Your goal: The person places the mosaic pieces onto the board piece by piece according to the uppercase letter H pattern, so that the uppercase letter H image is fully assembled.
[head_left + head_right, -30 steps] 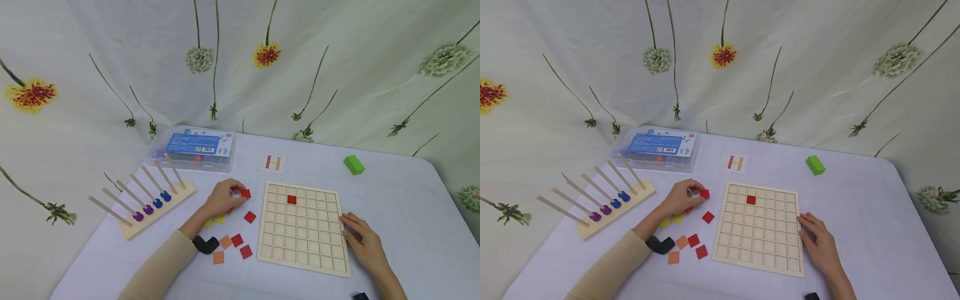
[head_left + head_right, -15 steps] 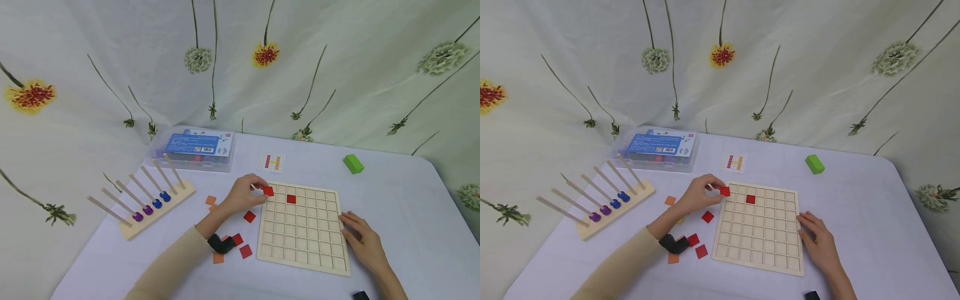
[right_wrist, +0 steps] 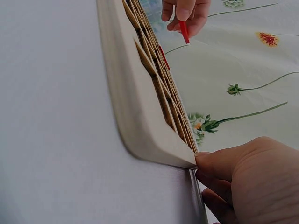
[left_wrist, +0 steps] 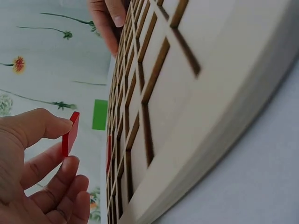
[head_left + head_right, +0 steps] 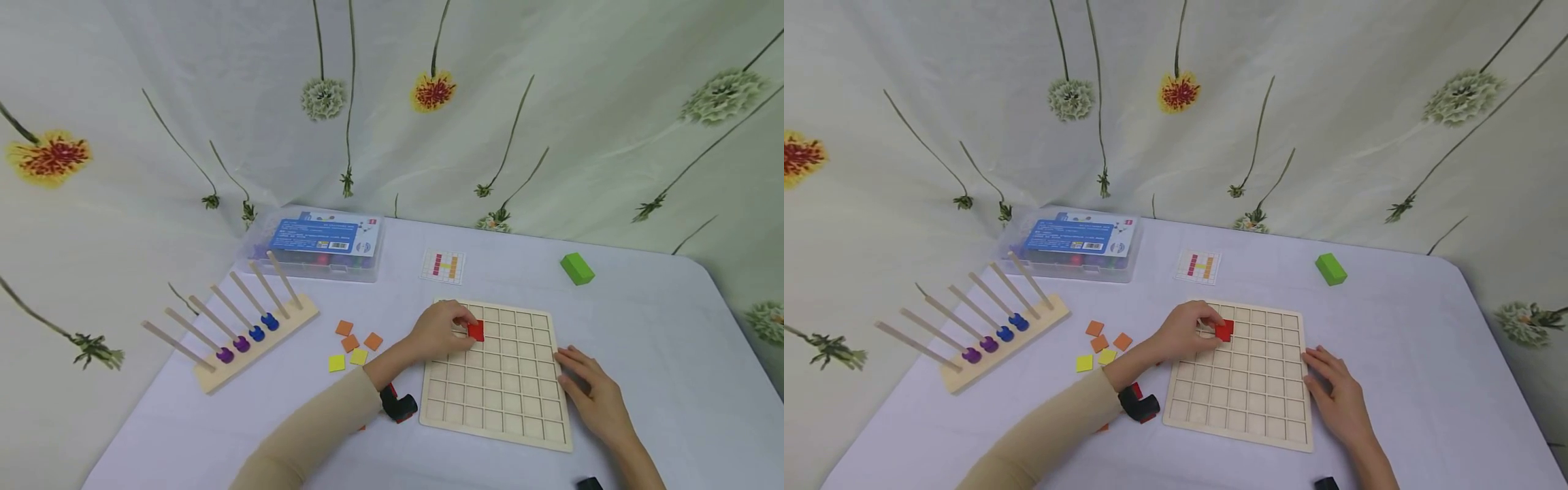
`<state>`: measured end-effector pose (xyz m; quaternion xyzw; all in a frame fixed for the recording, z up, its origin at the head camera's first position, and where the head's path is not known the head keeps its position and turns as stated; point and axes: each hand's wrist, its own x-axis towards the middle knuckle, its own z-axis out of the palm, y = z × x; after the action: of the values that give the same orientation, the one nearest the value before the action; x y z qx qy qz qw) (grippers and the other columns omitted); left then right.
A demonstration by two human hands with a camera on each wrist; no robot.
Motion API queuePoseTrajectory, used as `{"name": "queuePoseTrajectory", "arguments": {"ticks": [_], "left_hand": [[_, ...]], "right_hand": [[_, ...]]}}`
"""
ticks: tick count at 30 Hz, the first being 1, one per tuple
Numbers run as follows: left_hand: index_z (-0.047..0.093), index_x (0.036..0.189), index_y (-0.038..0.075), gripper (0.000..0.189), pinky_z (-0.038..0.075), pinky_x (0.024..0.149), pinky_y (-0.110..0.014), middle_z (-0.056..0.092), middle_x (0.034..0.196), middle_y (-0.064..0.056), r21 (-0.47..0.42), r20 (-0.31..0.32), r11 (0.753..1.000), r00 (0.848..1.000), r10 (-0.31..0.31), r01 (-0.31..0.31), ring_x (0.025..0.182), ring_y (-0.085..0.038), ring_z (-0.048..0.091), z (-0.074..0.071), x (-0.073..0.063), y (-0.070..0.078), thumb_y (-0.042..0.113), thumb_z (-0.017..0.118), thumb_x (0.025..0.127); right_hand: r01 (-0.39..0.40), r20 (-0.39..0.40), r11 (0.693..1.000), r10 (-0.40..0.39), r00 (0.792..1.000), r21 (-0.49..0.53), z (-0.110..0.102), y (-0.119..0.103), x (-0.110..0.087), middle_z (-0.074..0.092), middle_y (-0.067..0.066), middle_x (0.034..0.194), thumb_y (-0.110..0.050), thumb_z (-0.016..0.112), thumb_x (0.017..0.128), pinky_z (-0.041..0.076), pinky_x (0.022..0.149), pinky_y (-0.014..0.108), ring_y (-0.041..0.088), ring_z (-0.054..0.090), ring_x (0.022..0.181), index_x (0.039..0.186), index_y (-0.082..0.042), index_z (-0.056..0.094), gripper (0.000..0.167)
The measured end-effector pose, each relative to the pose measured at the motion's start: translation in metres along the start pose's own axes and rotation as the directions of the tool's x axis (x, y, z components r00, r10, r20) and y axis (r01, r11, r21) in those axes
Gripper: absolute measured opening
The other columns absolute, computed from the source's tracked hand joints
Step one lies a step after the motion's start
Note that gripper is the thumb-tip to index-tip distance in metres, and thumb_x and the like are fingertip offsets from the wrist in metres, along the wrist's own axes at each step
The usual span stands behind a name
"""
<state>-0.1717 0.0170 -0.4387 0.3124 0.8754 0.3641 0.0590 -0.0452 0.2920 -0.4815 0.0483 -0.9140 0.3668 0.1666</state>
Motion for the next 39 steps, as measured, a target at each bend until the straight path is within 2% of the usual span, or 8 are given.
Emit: {"name": "queuePoseTrajectory", "arguments": {"ticks": [5, 10, 27, 31, 34, 39], "left_hand": [[0.074, 0.099, 0.013, 0.020, 0.042, 0.073, -0.018, 0.066, 0.090, 0.004, 0.101, 0.039, 0.995, 0.999, -0.019, 0.015, 0.085, -0.007, 0.051, 0.007, 0.002, 0.001, 0.021, 0.073, 0.081], [0.075, 0.097, 0.013, 0.020, 0.040, 0.068, -0.017, 0.062, 0.084, 0.006, 0.167, 0.055, 0.986, 0.998, -0.015, 0.006, 0.080, -0.006, 0.049, 0.012, 0.003, -0.001, 0.019, 0.071, 0.078], [0.077, 0.100, 0.015, 0.020, 0.036, 0.062, -0.015, 0.061, 0.084, 0.006, 0.253, 0.078, 0.967, 0.997, 0.003, -0.023, 0.077, -0.006, 0.047, 0.014, 0.003, 0.003, 0.019, 0.073, 0.081], [0.077, 0.101, 0.015, 0.021, 0.037, 0.063, -0.015, 0.062, 0.085, 0.006, 0.250, 0.074, 0.968, 0.997, 0.006, -0.024, 0.079, -0.006, 0.047, 0.014, 0.003, 0.003, 0.021, 0.074, 0.081], [0.076, 0.103, 0.014, 0.023, 0.038, 0.065, -0.015, 0.063, 0.086, 0.006, 0.216, 0.078, 0.976, 0.997, 0.003, -0.020, 0.079, -0.005, 0.048, 0.010, 0.002, 0.003, 0.021, 0.075, 0.080], [0.074, 0.107, 0.012, 0.027, 0.043, 0.073, -0.019, 0.065, 0.089, 0.002, 0.138, 0.071, 0.990, 0.997, 0.000, -0.010, 0.084, -0.009, 0.055, -0.010, -0.003, 0.005, 0.023, 0.075, 0.082]], "right_hand": [[-0.002, 0.002, 1.000, 0.002, 1.000, 0.003, 0.000, -0.001, 0.000, 0.058, 0.024, 0.131, 0.000, 0.066, 0.088, 0.009, 0.108, 0.002, -0.028, 0.022, 0.124, 0.120, 0.005, 0.064, 0.032], [-0.002, 0.001, 1.000, 0.002, 1.000, -0.002, 0.000, 0.000, 0.000, 0.059, 0.023, 0.130, 0.001, 0.066, 0.088, 0.009, 0.108, 0.002, -0.028, 0.022, 0.125, 0.120, 0.005, 0.064, 0.033], [-0.003, 0.003, 1.000, 0.003, 1.000, 0.002, 0.000, 0.000, 0.000, 0.058, 0.024, 0.131, 0.001, 0.066, 0.088, 0.009, 0.107, 0.001, -0.028, 0.022, 0.124, 0.120, 0.005, 0.064, 0.033], [-0.011, 0.005, 1.000, 0.011, 1.000, 0.001, 0.000, 0.000, 0.000, 0.058, 0.023, 0.132, 0.001, 0.066, 0.088, 0.009, 0.107, 0.002, -0.028, 0.022, 0.125, 0.121, 0.005, 0.064, 0.033], [-0.003, 0.000, 1.000, 0.003, 1.000, 0.003, 0.000, 0.000, 0.000, 0.058, 0.023, 0.131, 0.002, 0.066, 0.087, 0.010, 0.107, 0.002, -0.028, 0.022, 0.125, 0.120, 0.005, 0.064, 0.033], [0.009, -0.003, 1.000, -0.009, 1.000, 0.003, 0.000, 0.000, 0.000, 0.059, 0.024, 0.130, 0.003, 0.067, 0.086, 0.010, 0.108, 0.002, -0.028, 0.022, 0.124, 0.120, 0.006, 0.064, 0.034]]}}
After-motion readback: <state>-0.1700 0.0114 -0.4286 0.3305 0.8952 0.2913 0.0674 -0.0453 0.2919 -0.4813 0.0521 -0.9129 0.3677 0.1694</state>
